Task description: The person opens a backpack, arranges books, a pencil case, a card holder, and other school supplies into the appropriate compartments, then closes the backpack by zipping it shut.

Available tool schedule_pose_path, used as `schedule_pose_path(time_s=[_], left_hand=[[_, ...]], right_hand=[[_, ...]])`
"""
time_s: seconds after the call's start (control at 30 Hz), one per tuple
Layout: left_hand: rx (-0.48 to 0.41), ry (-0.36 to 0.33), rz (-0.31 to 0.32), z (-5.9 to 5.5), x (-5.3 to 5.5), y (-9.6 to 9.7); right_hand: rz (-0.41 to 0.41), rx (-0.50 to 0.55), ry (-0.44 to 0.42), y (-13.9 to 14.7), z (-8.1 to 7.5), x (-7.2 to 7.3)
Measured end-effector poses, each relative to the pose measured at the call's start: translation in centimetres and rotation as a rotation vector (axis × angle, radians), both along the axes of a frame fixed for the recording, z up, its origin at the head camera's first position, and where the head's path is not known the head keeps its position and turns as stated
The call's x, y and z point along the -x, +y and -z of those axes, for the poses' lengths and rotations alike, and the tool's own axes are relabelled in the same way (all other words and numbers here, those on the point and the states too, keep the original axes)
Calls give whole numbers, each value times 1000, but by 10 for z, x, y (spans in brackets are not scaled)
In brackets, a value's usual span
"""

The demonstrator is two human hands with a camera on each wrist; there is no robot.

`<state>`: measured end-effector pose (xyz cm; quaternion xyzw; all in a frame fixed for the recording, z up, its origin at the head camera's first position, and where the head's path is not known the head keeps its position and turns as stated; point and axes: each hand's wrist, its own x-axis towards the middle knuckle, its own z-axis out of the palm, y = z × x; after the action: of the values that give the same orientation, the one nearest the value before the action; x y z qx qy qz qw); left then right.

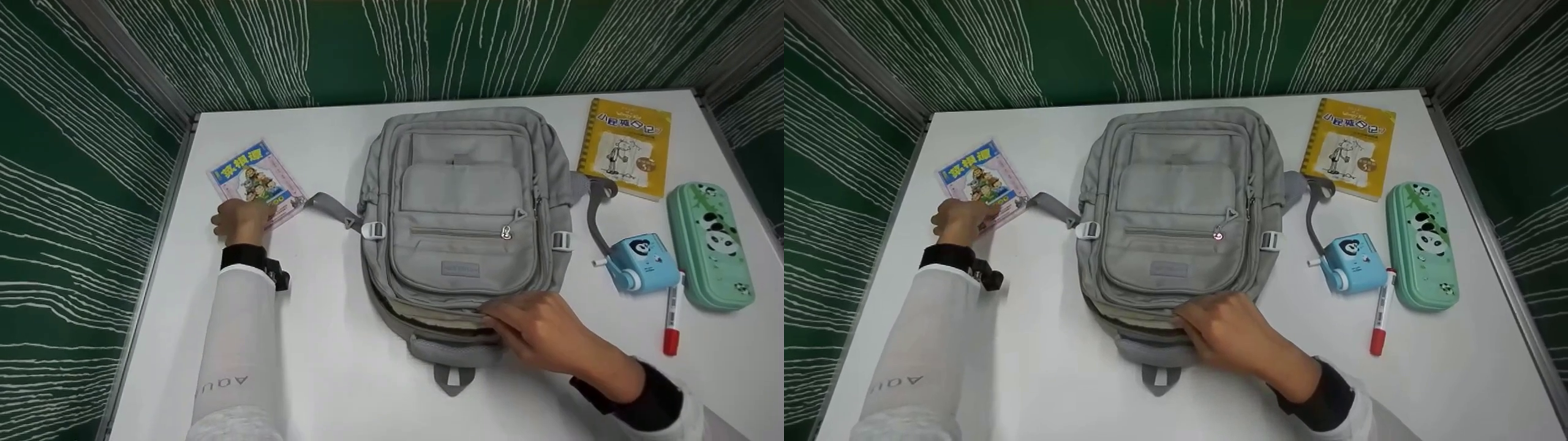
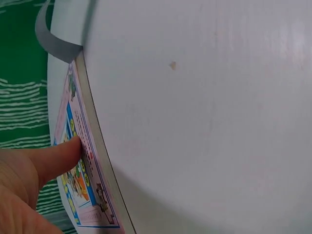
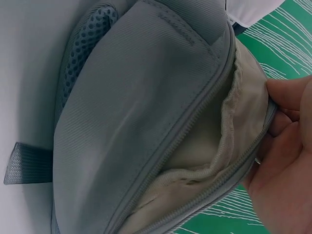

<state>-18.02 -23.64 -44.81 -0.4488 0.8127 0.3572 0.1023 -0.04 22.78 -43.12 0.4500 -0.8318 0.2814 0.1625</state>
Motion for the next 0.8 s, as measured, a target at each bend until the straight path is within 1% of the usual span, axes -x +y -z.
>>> schedule_pose_path(time_s=[0.17,0.27,0.33,0.43,0.53,0.67,0.73,0.8], left_hand=[[-12,-2,17,1,-1,-6],[-24,25,30,3,-3,-11],[-32,81,38,7,-4,-12],[-48,202,41,13,-6,-14],[-112,309,27,15,-8,-16],[-230,387,-6,15,-13,-21],[-263,425,-17,14,-17,-22],[-271,448,-5,14,-20,-21]], right_hand=[[-16,42,25,-1,-3,3],[-19,57,39,-3,-5,6],[-17,61,49,-3,-7,7],[-5,66,56,-3,-10,8],[16,76,55,-2,-15,8],[40,105,38,-3,-21,8],[48,121,37,-4,-23,9],[54,129,38,-4,-25,10]])
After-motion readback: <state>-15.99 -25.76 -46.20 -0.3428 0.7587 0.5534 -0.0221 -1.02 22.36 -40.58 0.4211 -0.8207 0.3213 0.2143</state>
